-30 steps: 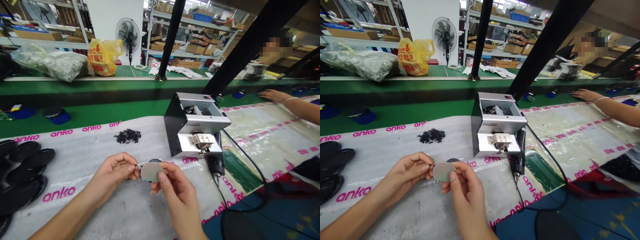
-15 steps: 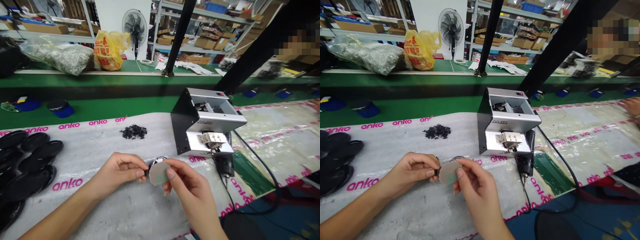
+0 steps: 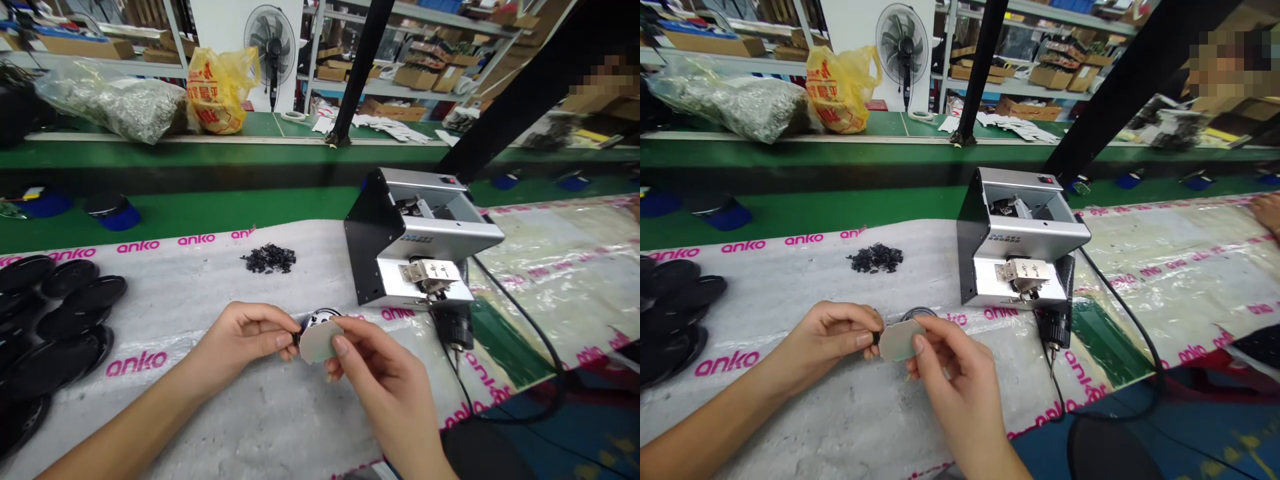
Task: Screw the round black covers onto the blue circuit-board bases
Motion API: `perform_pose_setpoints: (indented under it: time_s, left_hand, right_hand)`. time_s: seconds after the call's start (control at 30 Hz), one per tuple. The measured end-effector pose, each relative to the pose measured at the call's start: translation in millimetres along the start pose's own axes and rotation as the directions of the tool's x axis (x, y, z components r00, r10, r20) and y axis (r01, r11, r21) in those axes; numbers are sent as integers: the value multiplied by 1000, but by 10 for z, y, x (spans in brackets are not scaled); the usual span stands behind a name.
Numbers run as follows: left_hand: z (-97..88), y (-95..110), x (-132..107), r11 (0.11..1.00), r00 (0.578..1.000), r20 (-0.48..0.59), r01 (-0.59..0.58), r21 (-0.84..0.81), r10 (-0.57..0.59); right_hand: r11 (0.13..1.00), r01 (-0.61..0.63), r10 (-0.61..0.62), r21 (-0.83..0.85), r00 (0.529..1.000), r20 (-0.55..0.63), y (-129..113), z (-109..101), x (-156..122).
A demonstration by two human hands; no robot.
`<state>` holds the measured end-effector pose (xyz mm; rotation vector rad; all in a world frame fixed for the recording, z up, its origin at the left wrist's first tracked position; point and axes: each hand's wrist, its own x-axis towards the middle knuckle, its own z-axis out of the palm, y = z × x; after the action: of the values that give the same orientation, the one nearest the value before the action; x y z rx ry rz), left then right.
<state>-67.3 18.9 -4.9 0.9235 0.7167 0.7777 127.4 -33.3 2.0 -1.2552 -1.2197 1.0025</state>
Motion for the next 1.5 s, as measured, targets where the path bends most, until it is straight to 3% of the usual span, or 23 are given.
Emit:
perform_pose_setpoints:
  time_s: [0.17,0.37,0.47,0.57,0.67,0.73,0.8,0.9,1.03,1.17,1.27,1.33,1.4,1.5]
  left_hand:
    - [23,9,-10,997,999,-16,-28,67,30]
    - [51,58,-63,900,971,-159,-95,425,177]
    - [30,45,-61,881,965,-200,-56,470,168]
    - [68,40,-19,902,944,-290,-15,432,155]
    - [154,65,35,936,938,-344,77,344,49]
    - [201,88,59,945,935,-354,145,294,-33]
    - [222,107,72,952,931,-360,166,258,-65]
    - [228,129,87,956,943,-323,166,241,-82]
    - [276,140,138,959,939,-330,176,220,-97]
    - [368,108,187,967,935,-348,147,210,-66]
    - [387,90,175,969,967,-254,82,235,-20]
    - [354,93,147,958,985,-172,34,284,16]
    - [296,90,124,918,991,-100,-43,394,90]
    - [220,23,140,774,978,27,-180,607,207]
  right_hand:
    - [984,115,-121,-134,992,-41,21,5,-44]
    - [889,279,-310,-364,950,-27,41,88,-166]
    - [947,187,-204,-261,978,-41,69,98,-153]
    - [985,93,-91,-147,996,18,23,22,-97]
    - [957,147,-111,-252,982,150,-105,-99,-50]
    - [841,294,-202,-454,950,240,-202,-164,-24]
    - [639,483,-317,-599,875,366,-288,-205,8]
    - [388,664,-369,-639,748,552,-389,-247,75]
    - [197,761,-277,-617,647,710,-474,-309,143]
    - [92,779,-253,-620,621,742,-497,-350,171]
    - [101,782,-269,-615,617,740,-489,-372,203]
    - [162,769,-291,-618,636,715,-469,-393,230]
    - [295,720,-283,-628,694,663,-429,-420,252]
    - [549,560,-230,-621,815,532,-344,-454,259]
